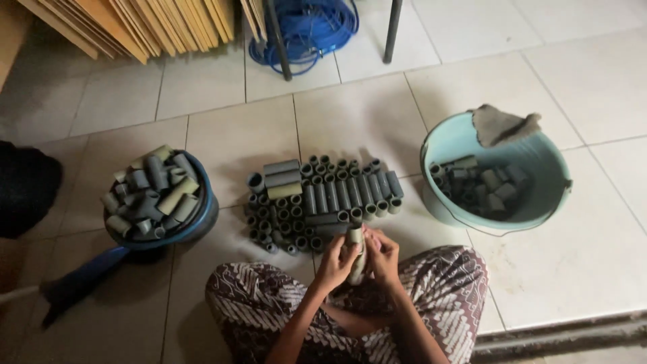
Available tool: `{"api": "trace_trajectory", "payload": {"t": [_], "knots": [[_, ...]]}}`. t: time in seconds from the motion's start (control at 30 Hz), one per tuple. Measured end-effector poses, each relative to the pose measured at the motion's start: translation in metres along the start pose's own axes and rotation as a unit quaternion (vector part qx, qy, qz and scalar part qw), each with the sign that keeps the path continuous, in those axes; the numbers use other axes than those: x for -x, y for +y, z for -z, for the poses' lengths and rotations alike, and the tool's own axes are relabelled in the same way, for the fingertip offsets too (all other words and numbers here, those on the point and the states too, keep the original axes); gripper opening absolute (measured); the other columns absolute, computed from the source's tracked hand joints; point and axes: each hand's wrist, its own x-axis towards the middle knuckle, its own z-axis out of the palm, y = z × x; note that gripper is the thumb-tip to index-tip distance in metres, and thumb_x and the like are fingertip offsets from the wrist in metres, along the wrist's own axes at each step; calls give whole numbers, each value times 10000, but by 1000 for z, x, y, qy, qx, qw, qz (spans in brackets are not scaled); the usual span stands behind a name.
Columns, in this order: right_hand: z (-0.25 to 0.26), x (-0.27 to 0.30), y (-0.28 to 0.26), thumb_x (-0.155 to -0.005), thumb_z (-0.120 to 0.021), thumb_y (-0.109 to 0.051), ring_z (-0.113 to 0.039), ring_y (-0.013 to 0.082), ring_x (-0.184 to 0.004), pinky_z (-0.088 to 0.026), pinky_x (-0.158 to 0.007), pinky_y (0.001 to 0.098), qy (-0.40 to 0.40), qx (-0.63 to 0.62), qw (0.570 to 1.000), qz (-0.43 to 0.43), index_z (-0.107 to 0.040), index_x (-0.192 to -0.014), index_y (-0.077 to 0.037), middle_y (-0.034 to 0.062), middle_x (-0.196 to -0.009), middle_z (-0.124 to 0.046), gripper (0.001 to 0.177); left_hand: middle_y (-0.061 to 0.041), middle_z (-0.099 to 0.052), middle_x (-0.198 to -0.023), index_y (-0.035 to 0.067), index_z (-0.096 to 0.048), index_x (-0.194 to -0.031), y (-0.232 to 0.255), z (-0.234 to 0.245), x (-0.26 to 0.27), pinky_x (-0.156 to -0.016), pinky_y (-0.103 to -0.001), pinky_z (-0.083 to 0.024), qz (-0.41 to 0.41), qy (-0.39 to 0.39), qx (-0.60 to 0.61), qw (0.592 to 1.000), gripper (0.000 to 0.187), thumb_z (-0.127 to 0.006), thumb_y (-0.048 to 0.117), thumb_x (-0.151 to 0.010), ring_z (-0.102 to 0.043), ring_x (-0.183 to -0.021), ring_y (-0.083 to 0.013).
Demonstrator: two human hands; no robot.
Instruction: The person sits on the floor and wipes small cylindrical pipe fittings with a cloth. They pick up each fitting from a central pile, wipe it, and place it into a bucket to the right.
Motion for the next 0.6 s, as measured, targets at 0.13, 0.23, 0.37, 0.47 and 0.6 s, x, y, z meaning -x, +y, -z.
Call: {"api": "trace_trajectory", "payload": {"t": [0.13,0.23,0.37,0.47,0.6], "knots": [[-6,3,13,-850,-840,-104,-694,160,-791,-538,-811,344,-21,80,994,67,-843,-921,-81,124,-840,-785,74,-180,-633,-819,13,-655,-1054,-54,2,-4,-609,-394,-541,0,43,19,999,273,-617,282,-1029,-665,-707,-303],[-7,2,10,-811,-876,-136,-715,169,-782,-543,-795,343,-20,109,989,102,-839,-868,-79,111,-806,-777,89,-176,-641,-750,17,-662,-934,-71,-2,6,-572,-394,-520,22,52,-11,998,362,-630,365,-1031,-673,-674,-307],[-12,3,3,-920,-712,-123,-690,138,-909,-545,-816,254,-43,124,988,78,-808,-991,-7,95,-952,-776,167,-113,-744,-972,67,-701,-1037,-76,-8,16,-822,-339,-549,50,54,7,997,338,-622,388,-966,-716,-906,-239],[-14,13,6,-914,-696,-102,-695,145,-900,-551,-811,266,-64,130,987,70,-804,-1012,-14,94,-952,-776,171,-101,-744,-941,74,-699,-1024,-99,-6,12,-787,-336,-544,64,76,19,995,317,-615,375,-968,-719,-885,-228],[-8,2,29,-936,-714,-163,-605,92,-645,-507,-555,227,-36,92,994,39,-788,-953,-34,42,-759,-738,149,-149,-727,-1117,47,-636,-1254,-65,-2,13,-869,-319,-605,50,-19,80,995,461,-527,426,-1013,-719,-958,-234]]}}
